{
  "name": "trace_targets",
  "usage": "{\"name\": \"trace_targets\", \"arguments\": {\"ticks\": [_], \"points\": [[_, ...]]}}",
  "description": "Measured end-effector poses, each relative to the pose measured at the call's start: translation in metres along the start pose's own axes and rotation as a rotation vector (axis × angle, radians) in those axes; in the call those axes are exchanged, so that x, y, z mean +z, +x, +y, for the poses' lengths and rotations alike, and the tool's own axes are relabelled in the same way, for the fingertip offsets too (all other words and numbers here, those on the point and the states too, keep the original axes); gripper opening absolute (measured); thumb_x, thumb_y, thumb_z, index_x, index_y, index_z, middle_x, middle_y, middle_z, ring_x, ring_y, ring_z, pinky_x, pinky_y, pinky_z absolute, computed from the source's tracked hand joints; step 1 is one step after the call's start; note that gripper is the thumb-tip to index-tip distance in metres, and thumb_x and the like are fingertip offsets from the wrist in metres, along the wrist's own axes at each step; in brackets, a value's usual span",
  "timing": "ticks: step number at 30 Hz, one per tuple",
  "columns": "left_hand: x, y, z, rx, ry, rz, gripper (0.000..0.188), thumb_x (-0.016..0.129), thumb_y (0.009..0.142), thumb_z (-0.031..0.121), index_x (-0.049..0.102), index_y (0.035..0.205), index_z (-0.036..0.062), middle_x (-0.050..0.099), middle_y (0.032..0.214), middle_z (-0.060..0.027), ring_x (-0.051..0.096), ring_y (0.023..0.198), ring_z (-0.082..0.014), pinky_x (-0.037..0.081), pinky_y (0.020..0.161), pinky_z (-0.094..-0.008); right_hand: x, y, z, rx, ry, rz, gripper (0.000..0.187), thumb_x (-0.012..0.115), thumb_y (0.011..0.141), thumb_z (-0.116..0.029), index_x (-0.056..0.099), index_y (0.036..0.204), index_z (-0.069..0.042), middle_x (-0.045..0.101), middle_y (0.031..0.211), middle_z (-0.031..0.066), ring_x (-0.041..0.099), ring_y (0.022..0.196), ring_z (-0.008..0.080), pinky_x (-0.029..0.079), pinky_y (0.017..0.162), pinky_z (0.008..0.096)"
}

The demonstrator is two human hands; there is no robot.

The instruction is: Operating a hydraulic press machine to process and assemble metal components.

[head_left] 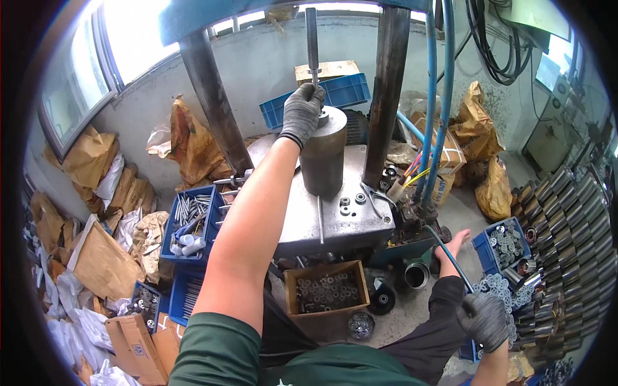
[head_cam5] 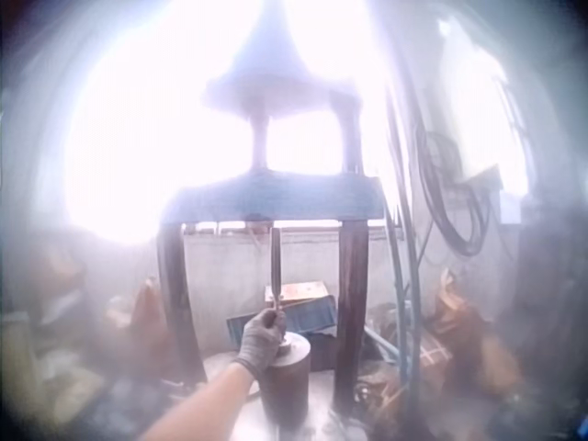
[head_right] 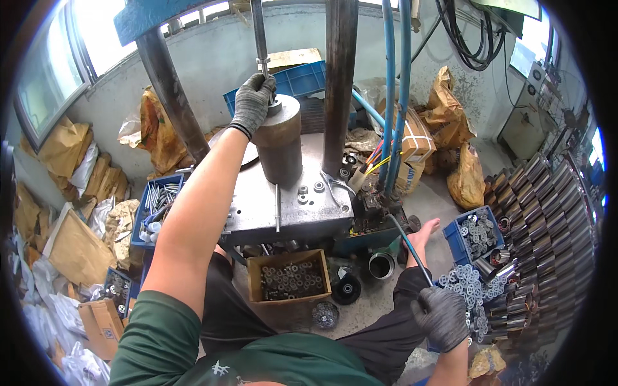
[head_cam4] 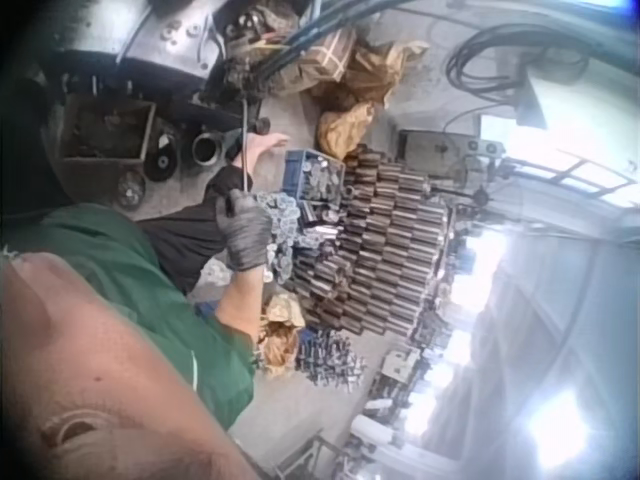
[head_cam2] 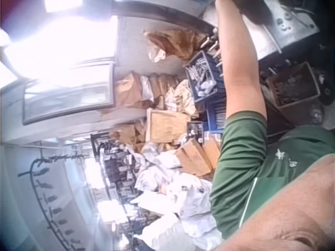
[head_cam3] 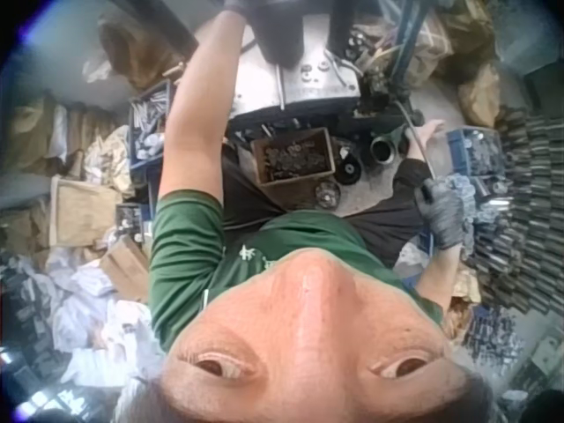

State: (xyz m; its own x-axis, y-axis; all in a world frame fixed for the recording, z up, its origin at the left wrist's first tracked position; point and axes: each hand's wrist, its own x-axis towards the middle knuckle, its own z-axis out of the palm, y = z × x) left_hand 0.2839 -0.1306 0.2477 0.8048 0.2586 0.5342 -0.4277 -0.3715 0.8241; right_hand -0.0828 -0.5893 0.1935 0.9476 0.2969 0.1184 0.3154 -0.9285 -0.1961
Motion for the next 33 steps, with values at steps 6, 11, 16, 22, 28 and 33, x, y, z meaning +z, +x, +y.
{"name": "trace_targets", "arguments": {"ticks": [6, 11, 16, 22, 28, 33], "points": [[0.0, -0.001, 0.001, 0.003, -0.013, 0.011, 0.017, 0.066, 0.103, 0.018, 0.07, 0.108, 0.0024, 0.066, 0.082, -0.0012, 0.059, 0.071, -0.0098, 0.052, 0.069, -0.0279, 0.003, -0.001, 0.0, 0.049, 0.017, 0.023, 0.022, 0.078, 0.078, -0.02, 0.063, 0.072, -0.005, 0.065, 0.072, 0.0177, 0.066, 0.07, 0.0389, 0.052, 0.064, 0.0483], [-0.002, 0.0, -0.002, 0.021, 0.01, 0.015, 0.027, 0.069, 0.101, 0.024, 0.071, 0.113, 0.001, 0.074, 0.088, -0.0107, 0.065, 0.074, -0.0166, 0.053, 0.072, -0.0331, 0.003, -0.002, 0.0, 0.108, 0.055, 0.036, 0.019, 0.078, 0.078, -0.02, 0.068, 0.075, -0.004, 0.066, 0.072, 0.0191, 0.067, 0.07, 0.0397, 0.053, 0.064, 0.0481], [-0.001, 0.0, -0.003, 0.091, 0.036, 0.082, 0.03, 0.07, 0.1, 0.026, 0.07, 0.116, 0.0007, 0.075, 0.091, -0.0098, 0.064, 0.076, -0.0159, 0.053, 0.073, -0.033, 0.001, -0.001, -0.004, 0.133, 0.075, 0.044, 0.019, 0.077, 0.079, -0.019, 0.068, 0.075, -0.004, 0.066, 0.073, 0.0192, 0.066, 0.07, 0.0402, 0.052, 0.064, 0.0476], [-0.005, -0.004, 0.005, -0.05, 0.03, 0.016, 0.032, 0.07, 0.1, 0.027, 0.07, 0.119, 0.0011, 0.076, 0.097, -0.0128, 0.066, 0.082, -0.0185, 0.053, 0.082, -0.0333, 0.002, -0.001, -0.004, 0.109, 0.086, 0.088, 0.019, 0.076, 0.08, -0.019, 0.066, 0.073, -0.004, 0.065, 0.071, 0.0196, 0.066, 0.068, 0.0402, 0.052, 0.062, 0.0484], [-0.007, 0.0, 0.002, -0.016, 0.064, -0.004, 0.028, 0.07, 0.101, 0.025, 0.072, 0.117, 0.002, 0.073, 0.092, -0.0044, 0.063, 0.082, -0.0117, 0.053, 0.078, -0.0292, -0.003, 0.007, -0.003, 0.095, 0.073, 0.062, 0.017, 0.076, 0.08, -0.017, 0.067, 0.074, -0.004, 0.066, 0.073, 0.0196, 0.067, 0.07, 0.0403, 0.052, 0.064, 0.0481], [-0.008, 0.005, -0.004, -0.016, 0.061, -0.043, 0.03, 0.068, 0.1, 0.029, 0.071, 0.115, 0.0021, 0.076, 0.097, -0.0116, 0.068, 0.084, -0.0182, 0.053, 0.081, -0.0328, -0.021, 0.026, -0.001, 0.088, 0.076, -0.025, 0.012, 0.075, 0.081, -0.013, 0.071, 0.086, -0.003, 0.068, 0.079, 0.0179, 0.068, 0.073, 0.0382, 0.053, 0.065, 0.0448]]}}
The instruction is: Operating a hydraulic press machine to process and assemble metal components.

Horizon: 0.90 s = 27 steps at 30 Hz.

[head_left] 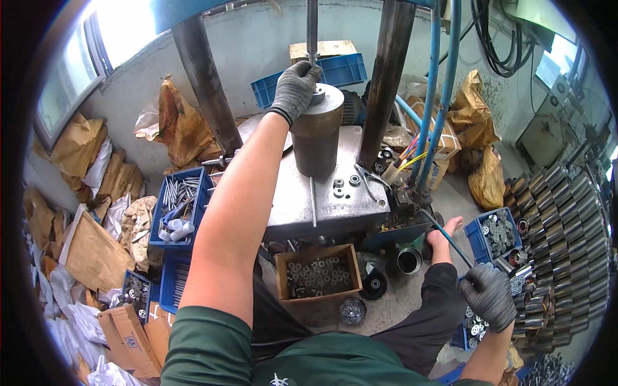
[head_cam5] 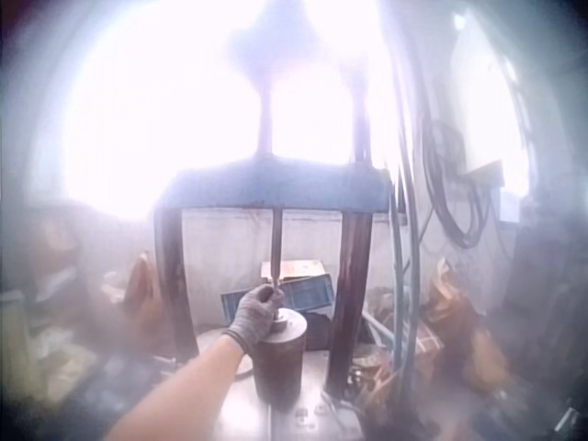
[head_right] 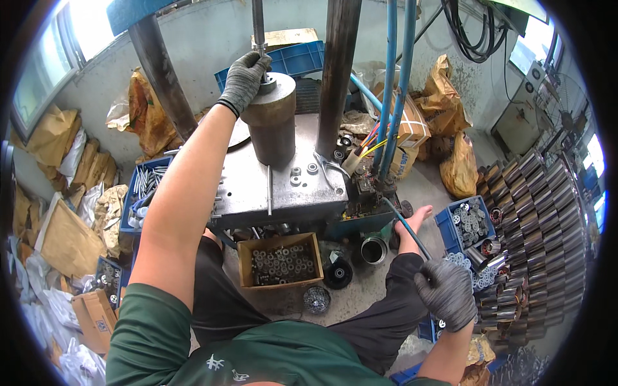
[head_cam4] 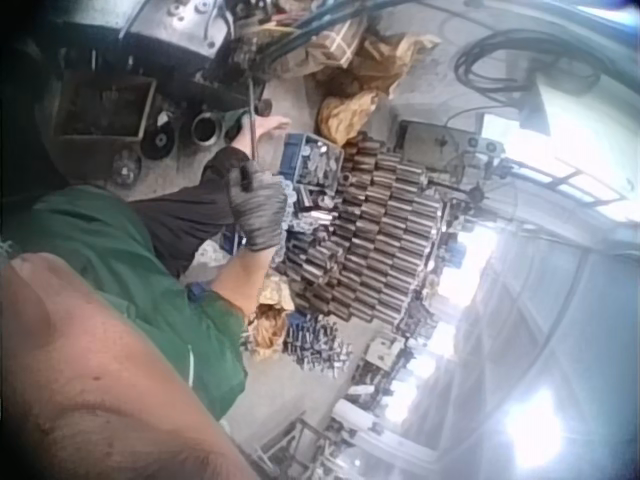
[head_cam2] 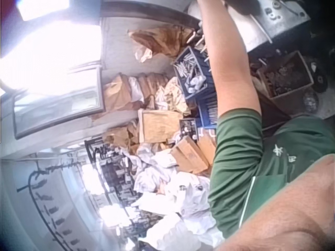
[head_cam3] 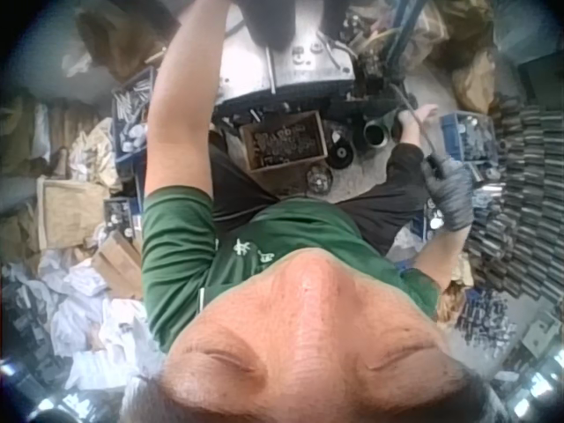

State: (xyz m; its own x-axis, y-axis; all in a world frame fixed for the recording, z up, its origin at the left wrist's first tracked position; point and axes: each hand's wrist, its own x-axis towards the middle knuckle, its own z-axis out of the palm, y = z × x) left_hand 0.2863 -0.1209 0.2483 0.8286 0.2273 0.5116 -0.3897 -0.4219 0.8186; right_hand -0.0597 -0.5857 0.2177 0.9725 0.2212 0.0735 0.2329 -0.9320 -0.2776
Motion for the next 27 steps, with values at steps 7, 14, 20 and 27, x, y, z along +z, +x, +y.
{"name": "trace_targets", "arguments": {"ticks": [7, 14, 20, 27], "points": [[-0.002, -0.002, 0.003, -0.012, -0.068, -0.056, 0.027, 0.065, 0.102, 0.028, 0.072, 0.112, 0.0042, 0.073, 0.089, -0.0071, 0.066, 0.08, -0.0146, 0.053, 0.079, -0.0313, -0.05, 0.125, 0.0, -0.357, -0.298, 0.771, 0.027, 0.07, 0.089, -0.009, 0.067, 0.115, -0.003, 0.07, 0.102, 0.0192, 0.066, 0.094, 0.04, 0.052, 0.085, 0.046], [0.001, -0.002, 0.0, -0.007, -0.088, -0.019, 0.026, 0.067, 0.101, 0.027, 0.073, 0.111, 0.0031, 0.076, 0.092, -0.009, 0.068, 0.082, -0.0157, 0.054, 0.08, -0.0314, -0.072, 0.188, 0.004, -0.333, -0.265, 0.798, 0.037, 0.068, 0.09, -0.009, 0.064, 0.127, -0.004, 0.07, 0.111, 0.0214, 0.066, 0.103, 0.0412, 0.053, 0.092, 0.0472], [0.0, -0.003, -0.001, 0.03, 0.013, 0.037, 0.028, 0.071, 0.099, 0.026, 0.074, 0.112, 0.0011, 0.076, 0.092, -0.0099, 0.07, 0.082, -0.0168, 0.056, 0.079, -0.0311, -0.045, 0.082, 0.019, -0.135, -0.234, 0.111, 0.044, 0.074, 0.083, -0.012, 0.066, 0.126, -0.008, 0.071, 0.105, 0.0208, 0.069, 0.091, 0.0406, 0.057, 0.081, 0.0471], [-0.001, -0.007, 0.006, 0.01, 0.058, 0.038, 0.027, 0.074, 0.098, 0.023, 0.074, 0.112, -0.0002, 0.075, 0.089, -0.0062, 0.069, 0.081, -0.0123, 0.056, 0.076, -0.0277, 0.025, -0.017, 0.013, -0.09, -0.148, -0.289, 0.015, 0.071, 0.08, -0.017, 0.07, 0.09, -0.006, 0.067, 0.082, 0.0164, 0.068, 0.077, 0.0388, 0.057, 0.072, 0.0478]]}}
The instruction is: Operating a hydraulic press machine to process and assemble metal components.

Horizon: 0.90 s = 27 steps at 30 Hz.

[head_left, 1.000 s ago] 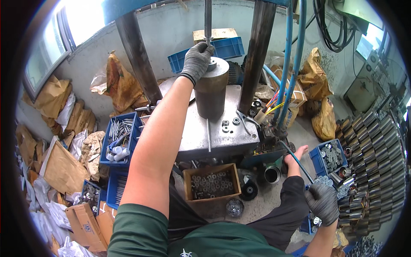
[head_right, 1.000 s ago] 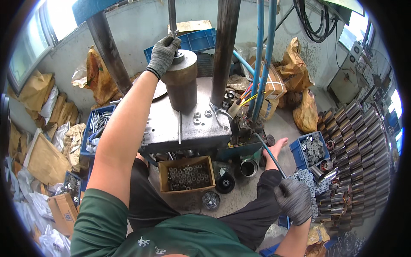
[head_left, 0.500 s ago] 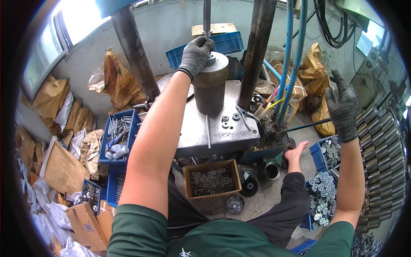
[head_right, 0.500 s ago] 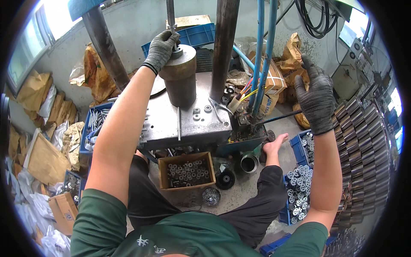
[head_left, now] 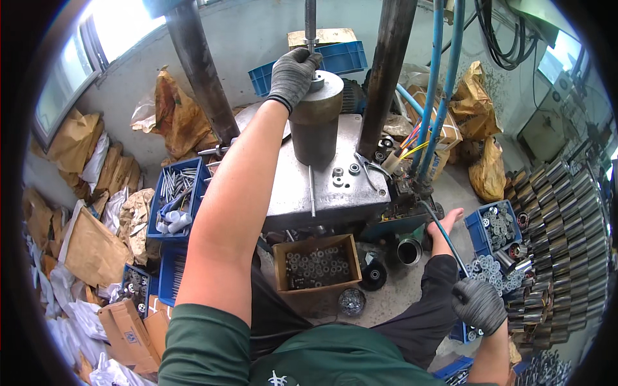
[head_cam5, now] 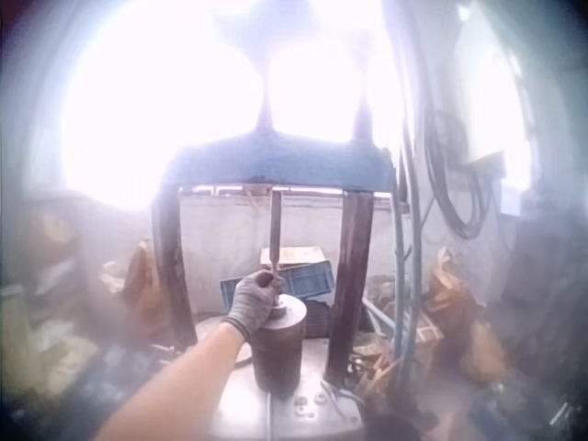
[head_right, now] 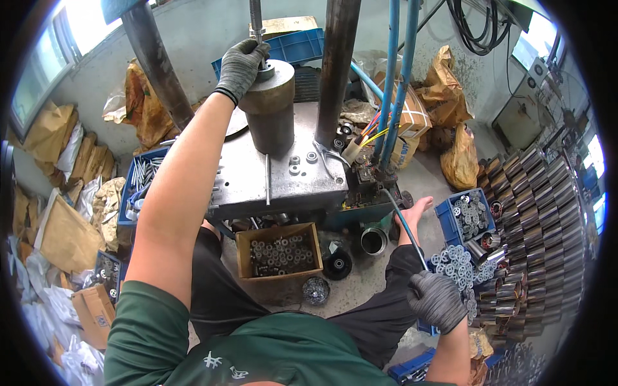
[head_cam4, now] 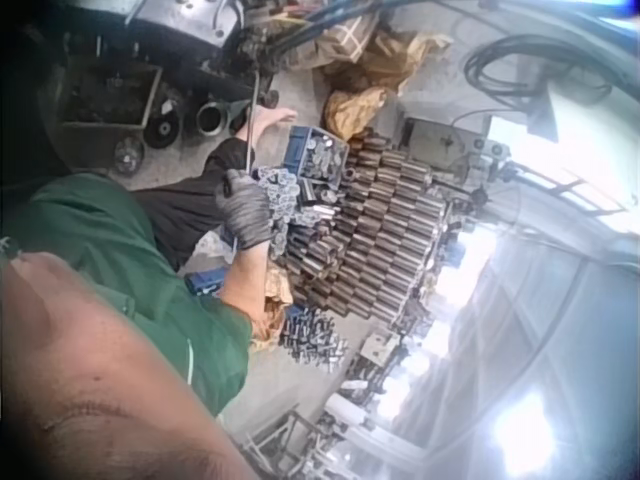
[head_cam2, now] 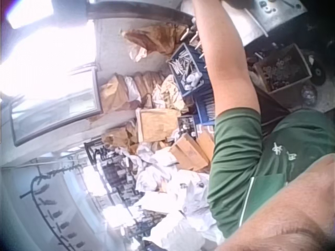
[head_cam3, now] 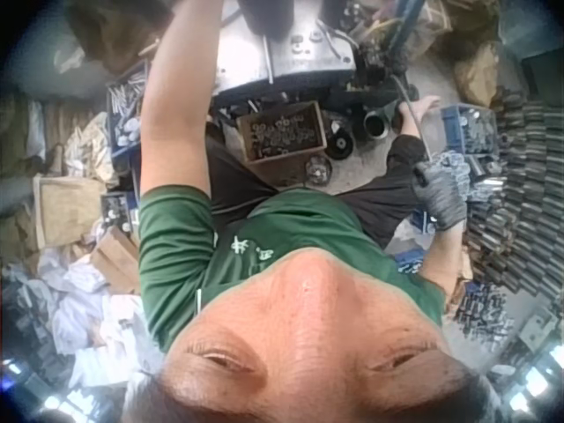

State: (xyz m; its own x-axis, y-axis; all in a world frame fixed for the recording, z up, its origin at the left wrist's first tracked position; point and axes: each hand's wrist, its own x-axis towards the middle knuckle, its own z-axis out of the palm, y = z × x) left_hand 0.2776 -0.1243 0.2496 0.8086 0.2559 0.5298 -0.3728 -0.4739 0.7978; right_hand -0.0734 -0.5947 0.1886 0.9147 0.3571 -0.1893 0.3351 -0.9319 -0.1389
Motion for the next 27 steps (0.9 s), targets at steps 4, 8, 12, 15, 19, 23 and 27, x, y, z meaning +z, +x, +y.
{"name": "trace_targets", "arguments": {"ticks": [4, 8, 12, 15, 19, 23, 27], "points": [[-0.002, 0.0, 0.003, -0.019, 0.01, -0.017, 0.027, 0.074, 0.097, 0.024, 0.074, 0.111, -0.0001, 0.076, 0.09, -0.0066, 0.069, 0.08, -0.0122, 0.056, 0.076, -0.0283, 0.0, -0.002, -0.006, 0.011, 0.0, 0.097, 0.012, 0.07, 0.081, -0.017, 0.069, 0.085, -0.006, 0.067, 0.079, 0.0167, 0.068, 0.077, 0.0386, 0.056, 0.071, 0.0481], [-0.002, -0.001, 0.003, -0.017, 0.016, -0.009, 0.028, 0.074, 0.097, 0.025, 0.075, 0.111, 0.0001, 0.076, 0.091, -0.0068, 0.069, 0.081, -0.0123, 0.056, 0.078, -0.0283, -0.015, 0.005, -0.002, -0.001, 0.057, 0.082, 0.014, 0.07, 0.081, -0.016, 0.071, 0.091, -0.005, 0.069, 0.083, 0.018, 0.07, 0.079, 0.0383, 0.056, 0.072, 0.0476], [-0.001, 0.0, -0.001, 0.015, 0.001, -0.004, 0.029, 0.074, 0.097, 0.025, 0.075, 0.112, 0.0003, 0.076, 0.091, -0.0065, 0.069, 0.082, -0.0122, 0.056, 0.078, -0.0281, -0.02, 0.008, 0.003, -0.007, 0.211, 0.213, 0.027, 0.071, 0.081, -0.013, 0.075, 0.106, -0.005, 0.071, 0.089, 0.0202, 0.07, 0.084, 0.0395, 0.058, 0.076, 0.0455], [0.0, 0.001, -0.004, 0.026, 0.019, -0.013, 0.028, 0.074, 0.097, 0.024, 0.075, 0.112, 0.0004, 0.076, 0.092, -0.0065, 0.069, 0.082, -0.012, 0.056, 0.078, -0.0278, -0.017, 0.006, 0.005, -0.013, 0.194, 0.226, 0.027, 0.07, 0.08, -0.012, 0.075, 0.106, -0.005, 0.072, 0.089, 0.0199, 0.071, 0.083, 0.0395, 0.058, 0.076, 0.0457], [0.003, 0.003, -0.005, 0.007, -0.052, 0.006, 0.026, 0.073, 0.098, 0.022, 0.075, 0.112, 0.0005, 0.076, 0.091, -0.0064, 0.069, 0.082, -0.0118, 0.056, 0.077, -0.0274, -0.013, 0.004, 0.004, -0.049, 0.022, 0.05, 0.027, 0.068, 0.079, -0.011, 0.076, 0.104, -0.006, 0.073, 0.088, 0.0195, 0.071, 0.081, 0.0382, 0.058, 0.077, 0.046], [0.002, 0.002, -0.005, -0.007, -0.031, -0.016, 0.024, 0.073, 0.098, 0.021, 0.075, 0.11, 0.0001, 0.076, 0.09, -0.0058, 0.069, 0.081, -0.0117, 0.056, 0.076, -0.0271, -0.017, 0.006, 0.003, -0.058, 0.11, 0.165, 0.027, 0.068, 0.079, -0.01, 0.076, 0.105, -0.006, 0.073, 0.089, 0.0188, 0.072, 0.082, 0.0376, 0.058, 0.077, 0.0462], [0.001, 0.003, -0.007, 0.013, -0.007, -0.023, 0.023, 0.073, 0.098, 0.021, 0.075, 0.109, 0.0005, 0.075, 0.09, -0.0055, 0.069, 0.08, -0.0116, 0.056, 0.076, -0.027, -0.024, 0.009, 0.003, -0.02, 0.166, 0.24, 0.029, 0.069, 0.08, -0.008, 0.074, 0.108, -0.004, 0.074, 0.094, 0.0181, 0.072, 0.087, 0.0376, 0.058, 0.078, 0.0463]]}}
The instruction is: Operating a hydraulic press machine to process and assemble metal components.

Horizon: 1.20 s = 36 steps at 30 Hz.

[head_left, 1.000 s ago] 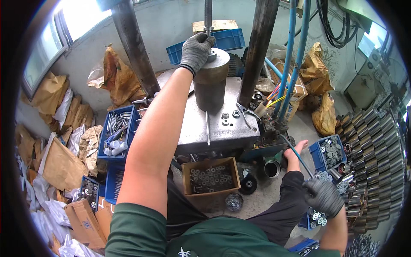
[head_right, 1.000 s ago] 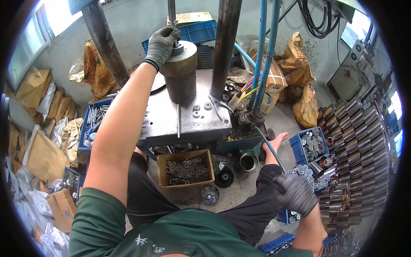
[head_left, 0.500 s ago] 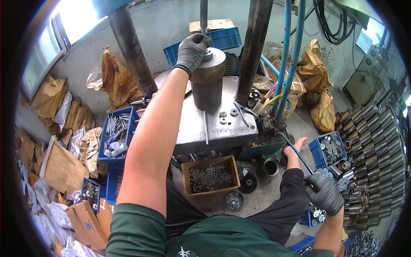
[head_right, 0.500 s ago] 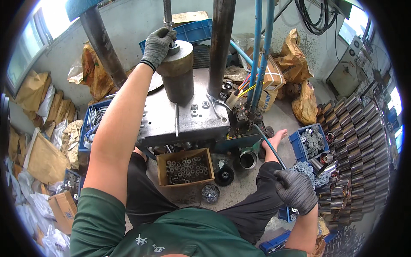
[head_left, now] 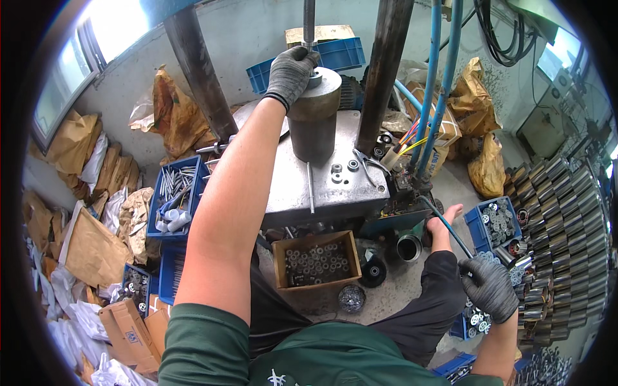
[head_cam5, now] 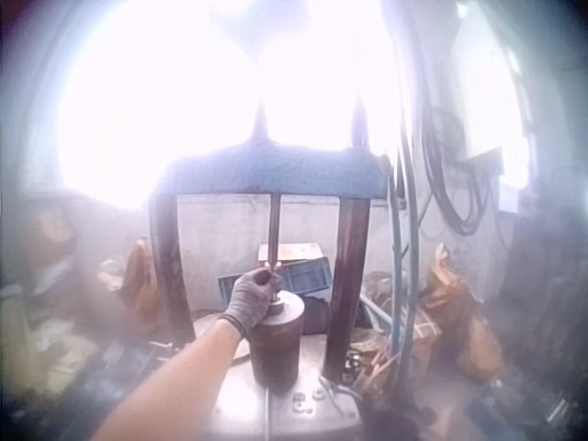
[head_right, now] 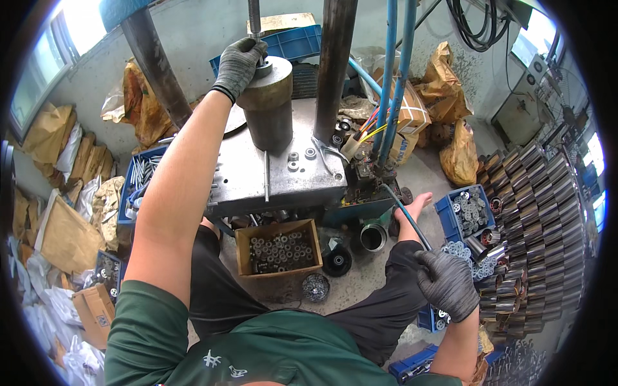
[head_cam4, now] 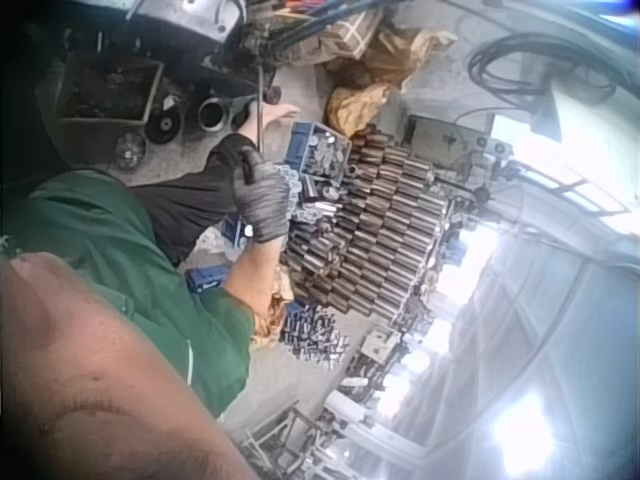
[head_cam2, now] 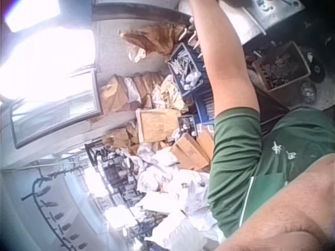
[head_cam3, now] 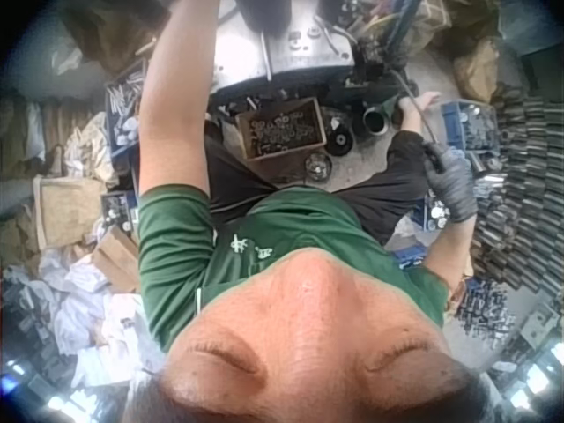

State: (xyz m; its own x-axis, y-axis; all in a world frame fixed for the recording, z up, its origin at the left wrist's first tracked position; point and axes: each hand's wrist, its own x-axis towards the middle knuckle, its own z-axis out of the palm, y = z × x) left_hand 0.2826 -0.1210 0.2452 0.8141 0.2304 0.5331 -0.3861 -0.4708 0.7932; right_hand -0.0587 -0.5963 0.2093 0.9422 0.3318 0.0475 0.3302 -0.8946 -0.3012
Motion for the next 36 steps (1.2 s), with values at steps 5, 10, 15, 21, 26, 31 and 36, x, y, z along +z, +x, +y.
{"name": "trace_targets", "arguments": {"ticks": [5, 10, 15, 21, 26, 31, 36], "points": [[0.001, 0.003, -0.002, -0.003, -0.065, -0.001, 0.023, 0.075, 0.096, 0.019, 0.072, 0.114, 0.0042, 0.074, 0.096, -0.004, 0.065, 0.083, -0.01, 0.055, 0.076, -0.0272, 0.002, -0.003, -0.001, -0.033, -0.089, -0.091, 0.028, 0.069, 0.08, -0.008, 0.074, 0.107, -0.004, 0.073, 0.094, 0.0182, 0.072, 0.086, 0.038, 0.058, 0.077, 0.0459], [-0.002, 0.005, -0.003, 0.024, -0.085, -0.023, 0.026, 0.075, 0.095, 0.017, 0.068, 0.118, 0.0067, 0.071, 0.094, -0.0026, 0.064, 0.085, -0.0098, 0.054, 0.077, -0.0269, 0.005, -0.002, 0.0, -0.007, -0.095, -0.214, 0.024, 0.069, 0.081, -0.01, 0.074, 0.104, -0.003, 0.072, 0.092, 0.019, 0.071, 0.084, 0.0388, 0.057, 0.076, 0.0459], [-0.003, 0.004, -0.002, -0.053, -0.359, -0.065, 0.04, 0.07, 0.099, 0.037, 0.07, 0.12, 0.0045, 0.071, 0.088, -0.0051, 0.065, 0.08, -0.0124, 0.055, 0.077, -0.0295, 0.007, -0.001, -0.002, -0.033, -0.066, 0.016, 0.019, 0.067, 0.082, -0.016, 0.076, 0.095, -0.004, 0.072, 0.087, 0.0182, 0.071, 0.083, 0.0374, 0.058, 0.077, 0.0461], [-0.004, 0.003, -0.001, -0.048, -0.374, -0.076, 0.043, 0.064, 0.103, 0.042, 0.069, 0.122, 0.0039, 0.07, 0.087, -0.0068, 0.065, 0.079, -0.0129, 0.055, 0.077, -0.0286, 0.011, -0.005, -0.003, 0.006, -0.178, -0.206, 0.02, 0.066, 0.082, -0.016, 0.077, 0.094, -0.005, 0.073, 0.089, 0.0176, 0.071, 0.082, 0.0374, 0.058, 0.078, 0.0471], [-0.004, 0.004, -0.001, -0.067, -0.358, -0.092, 0.042, 0.063, 0.101, 0.04, 0.07, 0.119, 0.0029, 0.071, 0.087, -0.0082, 0.067, 0.078, -0.0143, 0.055, 0.077, -0.0293, 0.009, -0.004, -0.005, -0.008, -0.151, -0.208, 0.024, 0.066, 0.081, -0.016, 0.077, 0.1, -0.004, 0.073, 0.088, 0.0193, 0.071, 0.081, 0.0384, 0.058, 0.078, 0.0477], [-0.006, 0.005, -0.002, -0.079, -0.337, -0.128, 0.032, 0.064, 0.103, 0.033, 0.068, 0.115, 0.0038, 0.07, 0.086, -0.0066, 0.069, 0.079, -0.0147, 0.059, 0.075, -0.0286, -0.001, 0.003, -0.006, -0.002, -0.112, -0.186, 0.029, 0.067, 0.08, -0.014, 0.075, 0.107, -0.004, 0.072, 0.089, 0.0202, 0.07, 0.082, 0.0397, 0.057, 0.076, 0.0477], [-0.005, 0.006, -0.003, -0.105, -0.344, -0.124, 0.032, 0.063, 0.103, 0.032, 0.068, 0.115, 0.0026, 0.071, 0.086, -0.0075, 0.069, 0.078, -0.0151, 0.059, 0.076, -0.0293, -0.002, 0.003, -0.002, -0.032, -0.12, -0.145, 0.032, 0.068, 0.081, -0.011, 0.072, 0.112, -0.004, 0.072, 0.092, 0.0191, 0.07, 0.085, 0.0398, 0.057, 0.077, 0.0467]]}}
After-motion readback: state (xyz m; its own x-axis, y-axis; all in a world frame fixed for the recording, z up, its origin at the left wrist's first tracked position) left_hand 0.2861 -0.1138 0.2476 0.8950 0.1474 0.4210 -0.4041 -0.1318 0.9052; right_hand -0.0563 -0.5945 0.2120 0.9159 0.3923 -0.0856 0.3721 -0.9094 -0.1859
